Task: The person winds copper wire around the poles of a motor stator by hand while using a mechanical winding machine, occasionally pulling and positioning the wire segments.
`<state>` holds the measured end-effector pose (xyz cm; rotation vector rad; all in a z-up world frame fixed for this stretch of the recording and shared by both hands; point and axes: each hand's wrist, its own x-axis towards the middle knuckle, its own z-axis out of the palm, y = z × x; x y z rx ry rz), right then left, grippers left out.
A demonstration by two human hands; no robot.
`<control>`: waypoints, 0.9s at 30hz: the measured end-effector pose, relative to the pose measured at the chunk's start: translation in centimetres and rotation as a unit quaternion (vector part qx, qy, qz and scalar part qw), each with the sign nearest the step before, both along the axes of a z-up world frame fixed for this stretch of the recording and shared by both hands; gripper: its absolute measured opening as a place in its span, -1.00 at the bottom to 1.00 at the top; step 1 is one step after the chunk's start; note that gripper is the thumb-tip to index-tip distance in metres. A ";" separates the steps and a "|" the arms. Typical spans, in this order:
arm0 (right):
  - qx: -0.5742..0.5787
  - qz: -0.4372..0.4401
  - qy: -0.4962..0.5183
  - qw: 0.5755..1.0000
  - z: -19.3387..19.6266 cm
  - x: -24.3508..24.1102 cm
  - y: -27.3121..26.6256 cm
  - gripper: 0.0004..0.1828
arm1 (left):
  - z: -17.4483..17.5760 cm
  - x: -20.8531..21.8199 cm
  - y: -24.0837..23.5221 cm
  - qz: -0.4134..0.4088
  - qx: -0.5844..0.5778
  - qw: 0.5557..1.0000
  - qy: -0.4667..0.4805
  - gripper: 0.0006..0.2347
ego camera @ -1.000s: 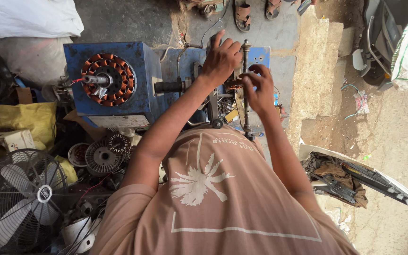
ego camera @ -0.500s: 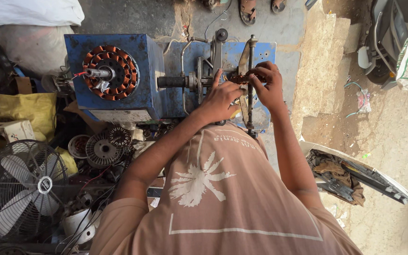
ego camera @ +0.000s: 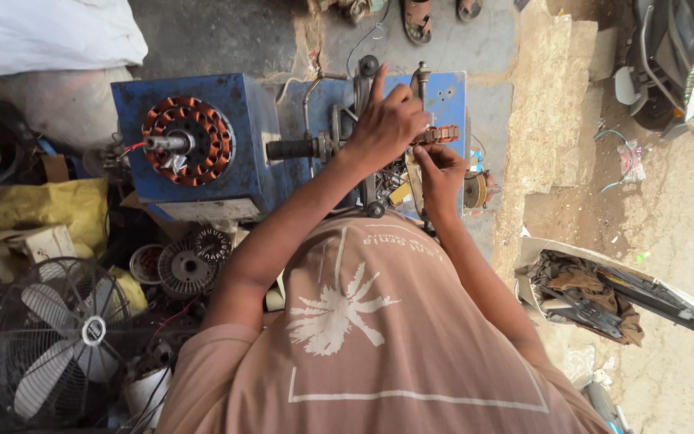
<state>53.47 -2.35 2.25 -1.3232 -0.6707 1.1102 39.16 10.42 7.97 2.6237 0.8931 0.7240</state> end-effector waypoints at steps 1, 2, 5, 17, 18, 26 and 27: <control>-0.011 -0.020 0.037 0.999 -0.3 0.1 0.1 -0.92 | -0.2 0.6 0.6 -0.001 0.005 1.000 -0.012 -0.90; -0.023 -0.038 0.075 0.996 -0.5 0.2 0.0 -0.91 | -0.4 0.8 0.9 -0.015 -0.010 1.000 -0.022 -0.92; -0.033 -0.047 0.084 0.995 -0.8 0.3 -0.2 -0.92 | -1.1 1.6 1.9 -0.045 -0.044 0.997 -0.039 -0.87; 0.068 -0.157 0.104 0.980 -5.6 2.0 0.2 -0.87 | -6.7 0.6 5.8 -0.003 0.036 0.999 0.019 -0.82; 0.006 -0.187 0.162 0.969 -5.3 2.6 0.6 -0.86 | -7.0 0.7 6.0 0.006 0.042 0.999 0.025 -0.82; -0.018 0.082 0.086 0.993 -0.9 5.2 2.5 -0.59 | -4.4 0.2 5.2 0.092 0.162 0.982 -0.045 -0.85; -0.032 0.098 -0.040 0.994 -1.1 5.6 2.5 -0.58 | -4.4 0.3 5.2 0.101 0.178 0.977 -0.055 -0.85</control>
